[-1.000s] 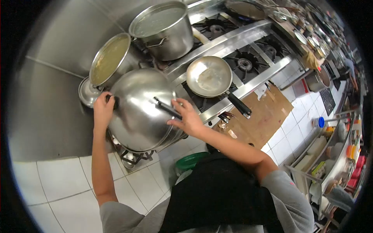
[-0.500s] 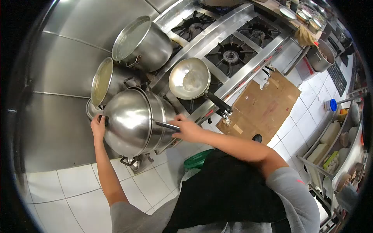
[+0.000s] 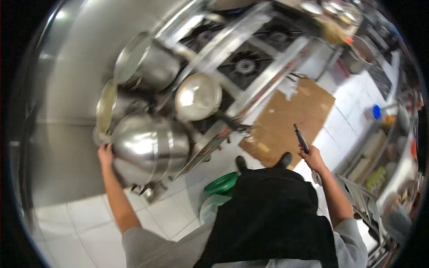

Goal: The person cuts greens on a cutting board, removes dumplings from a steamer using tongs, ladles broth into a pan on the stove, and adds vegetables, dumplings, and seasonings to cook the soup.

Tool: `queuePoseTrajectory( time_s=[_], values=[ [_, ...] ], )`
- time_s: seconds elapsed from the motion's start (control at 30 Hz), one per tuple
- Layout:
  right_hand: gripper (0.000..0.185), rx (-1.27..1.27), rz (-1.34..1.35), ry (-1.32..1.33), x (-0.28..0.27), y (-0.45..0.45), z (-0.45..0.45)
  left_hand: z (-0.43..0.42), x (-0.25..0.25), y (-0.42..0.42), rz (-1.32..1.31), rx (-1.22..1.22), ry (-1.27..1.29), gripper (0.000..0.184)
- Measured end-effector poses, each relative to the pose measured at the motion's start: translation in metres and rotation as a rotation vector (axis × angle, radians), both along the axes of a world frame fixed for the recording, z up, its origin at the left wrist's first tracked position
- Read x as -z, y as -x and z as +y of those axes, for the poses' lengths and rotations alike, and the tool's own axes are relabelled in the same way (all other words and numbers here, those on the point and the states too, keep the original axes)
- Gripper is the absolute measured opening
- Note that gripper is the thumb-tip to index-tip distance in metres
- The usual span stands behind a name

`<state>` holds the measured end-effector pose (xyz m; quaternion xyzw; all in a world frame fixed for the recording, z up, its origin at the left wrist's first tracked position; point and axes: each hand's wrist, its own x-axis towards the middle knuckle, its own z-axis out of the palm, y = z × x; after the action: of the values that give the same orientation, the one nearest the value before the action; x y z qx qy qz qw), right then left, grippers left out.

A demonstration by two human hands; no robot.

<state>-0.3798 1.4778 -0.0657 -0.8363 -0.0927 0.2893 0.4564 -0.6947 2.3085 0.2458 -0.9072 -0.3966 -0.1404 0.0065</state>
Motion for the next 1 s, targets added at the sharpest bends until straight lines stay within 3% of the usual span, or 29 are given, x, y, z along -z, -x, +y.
queuePoseTrajectory(
  time_s=[0.03,0.07,0.1,0.13,0.17,0.23,0.3,0.33,0.37,0.4,0.43,0.47,0.53,0.63,0.7,0.83,0.93,0.97,1.0],
  values=[
    [0.033,0.033,0.051,0.101,0.008,-0.005,-0.025,-0.055,-0.026,-0.029,0.078,-0.109,0.104,0.038],
    [0.034,0.037,0.053,0.177,0.026,-0.007,-0.048,-0.047,-0.026,-0.030,0.156,-0.112,0.080,0.042],
    [0.035,0.035,0.042,0.299,-0.018,-0.010,-0.053,-0.056,-0.032,-0.041,0.233,-0.204,0.056,0.039],
    [0.037,0.033,-0.074,0.205,-0.019,-0.008,-0.071,-0.046,-0.034,-0.051,0.503,-0.274,-0.110,0.044],
    [0.039,0.036,-0.070,0.246,-0.023,-0.009,-0.084,-0.105,-0.056,-0.099,0.775,-0.411,-0.278,0.045],
    [0.044,0.068,-0.183,0.255,-0.028,-0.005,-0.102,-0.112,-0.031,-0.143,0.121,-0.204,-0.446,0.044],
    [0.042,0.107,-0.310,0.190,-0.033,-0.002,-0.109,-0.230,-0.015,-0.221,-0.183,0.225,0.106,0.041],
    [0.042,0.124,-0.369,0.177,-0.029,-0.002,-0.109,-0.299,0.006,-0.255,-0.198,0.387,0.505,0.041],
    [0.043,0.143,-0.385,0.144,-0.025,-0.002,-0.105,-0.389,0.027,-0.284,-0.192,0.596,0.746,0.041],
    [0.044,0.140,-0.476,0.098,-0.024,-0.004,-0.097,-0.438,0.065,-0.308,-0.021,0.697,1.102,0.043],
    [0.046,0.057,-0.513,0.207,-0.029,-0.007,-0.094,-0.500,0.095,-0.327,0.079,0.917,1.266,0.045],
    [0.048,0.102,-0.656,0.123,-0.020,-0.006,-0.089,-0.549,0.124,-0.342,0.224,0.815,1.389,0.047],
    [0.045,0.098,-0.646,0.138,-0.037,-0.015,-0.071,-0.610,0.171,-0.367,0.429,0.853,1.528,0.044],
    [0.044,0.136,-0.779,0.122,-0.039,-0.030,-0.064,-0.664,0.174,-0.395,0.660,0.923,1.351,0.041],
    [0.040,0.146,-0.762,0.137,-0.033,-0.047,-0.067,-0.682,0.160,-0.414,0.725,0.972,1.187,0.040],
    [0.042,0.150,-0.825,0.112,0.014,-0.114,-0.071,-0.677,0.190,-0.465,0.623,1.186,1.178,0.037],
    [0.043,0.192,-0.797,0.110,0.029,-0.181,-0.049,-0.672,0.198,-0.520,0.435,0.816,1.576,0.031],
    [0.070,0.146,-0.756,0.173,0.014,-0.198,-0.049,-0.663,0.205,-0.546,0.436,0.777,1.612,0.031],
    [0.079,0.144,-0.757,0.215,0.004,-0.216,-0.055,-0.653,0.209,-0.571,0.408,0.775,1.605,0.031]
  ],
)
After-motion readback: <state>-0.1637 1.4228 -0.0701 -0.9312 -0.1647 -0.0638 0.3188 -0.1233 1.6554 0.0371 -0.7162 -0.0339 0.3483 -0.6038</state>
